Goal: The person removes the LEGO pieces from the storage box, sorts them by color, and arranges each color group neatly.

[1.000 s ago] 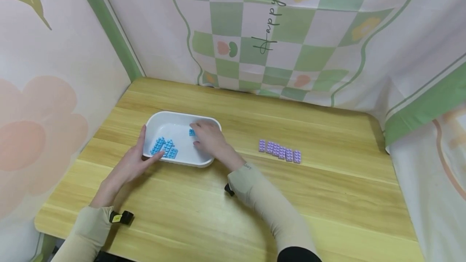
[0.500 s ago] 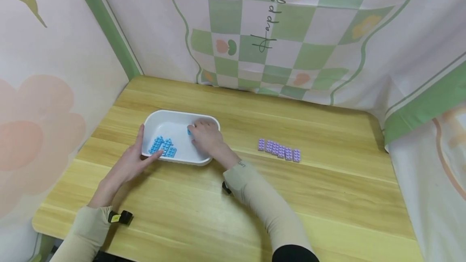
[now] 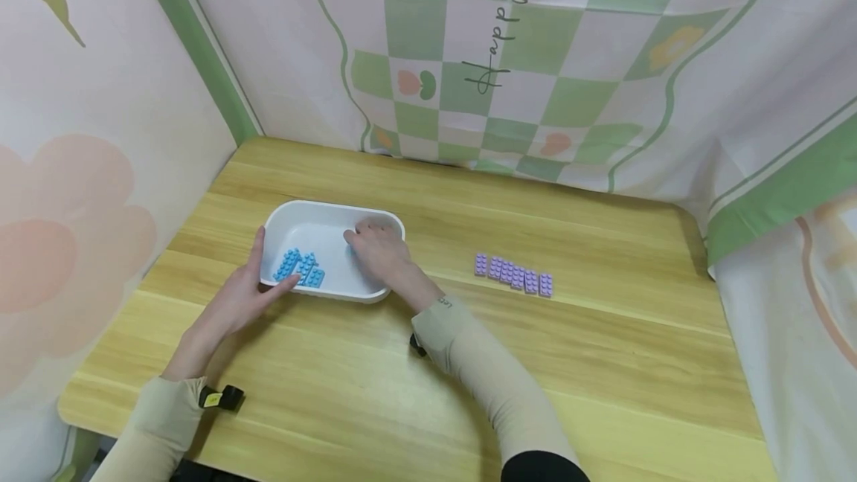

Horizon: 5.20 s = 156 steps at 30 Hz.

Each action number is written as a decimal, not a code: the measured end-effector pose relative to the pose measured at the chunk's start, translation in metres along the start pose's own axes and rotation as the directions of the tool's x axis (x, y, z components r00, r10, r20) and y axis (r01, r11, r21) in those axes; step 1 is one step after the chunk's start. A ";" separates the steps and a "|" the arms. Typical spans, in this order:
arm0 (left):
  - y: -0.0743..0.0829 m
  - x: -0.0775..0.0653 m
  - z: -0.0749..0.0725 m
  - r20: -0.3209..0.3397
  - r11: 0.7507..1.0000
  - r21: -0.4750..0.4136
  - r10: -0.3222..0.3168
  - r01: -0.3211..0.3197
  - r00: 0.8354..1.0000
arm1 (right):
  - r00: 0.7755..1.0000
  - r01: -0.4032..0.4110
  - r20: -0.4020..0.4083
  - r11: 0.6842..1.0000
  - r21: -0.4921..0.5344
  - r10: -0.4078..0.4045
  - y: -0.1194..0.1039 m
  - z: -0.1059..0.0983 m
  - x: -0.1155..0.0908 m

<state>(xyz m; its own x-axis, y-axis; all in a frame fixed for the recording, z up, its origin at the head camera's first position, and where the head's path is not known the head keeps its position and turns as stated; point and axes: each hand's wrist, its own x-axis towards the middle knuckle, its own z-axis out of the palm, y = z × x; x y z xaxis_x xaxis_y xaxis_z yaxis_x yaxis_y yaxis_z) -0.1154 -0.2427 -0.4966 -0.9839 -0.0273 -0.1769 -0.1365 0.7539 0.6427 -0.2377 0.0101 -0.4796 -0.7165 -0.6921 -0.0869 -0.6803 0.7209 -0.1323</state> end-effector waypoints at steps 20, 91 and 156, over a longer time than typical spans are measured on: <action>-0.002 0.001 -0.001 -0.002 1.000 0.001 0.011 -0.011 1.000 | 0.992 0.075 -0.116 0.988 0.138 -0.059 0.002 -0.001 -0.004; 0.001 0.000 -0.003 -0.010 1.000 0.019 0.020 -0.020 1.000 | 0.933 0.212 -0.358 0.766 0.607 0.026 0.025 -0.017 -0.101; -0.002 0.002 0.000 0.005 1.000 0.007 0.002 -0.002 1.000 | 0.877 0.040 -0.405 0.800 0.598 0.258 0.115 0.039 -0.191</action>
<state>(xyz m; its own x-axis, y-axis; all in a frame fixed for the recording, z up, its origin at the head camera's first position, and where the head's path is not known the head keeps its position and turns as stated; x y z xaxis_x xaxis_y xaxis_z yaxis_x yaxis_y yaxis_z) -0.1171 -0.2443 -0.4980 -0.9835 -0.0228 -0.1793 -0.1339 0.7582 0.6381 -0.1724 0.2238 -0.5168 -0.8667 -0.4063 0.2894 -0.4811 0.5278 -0.7000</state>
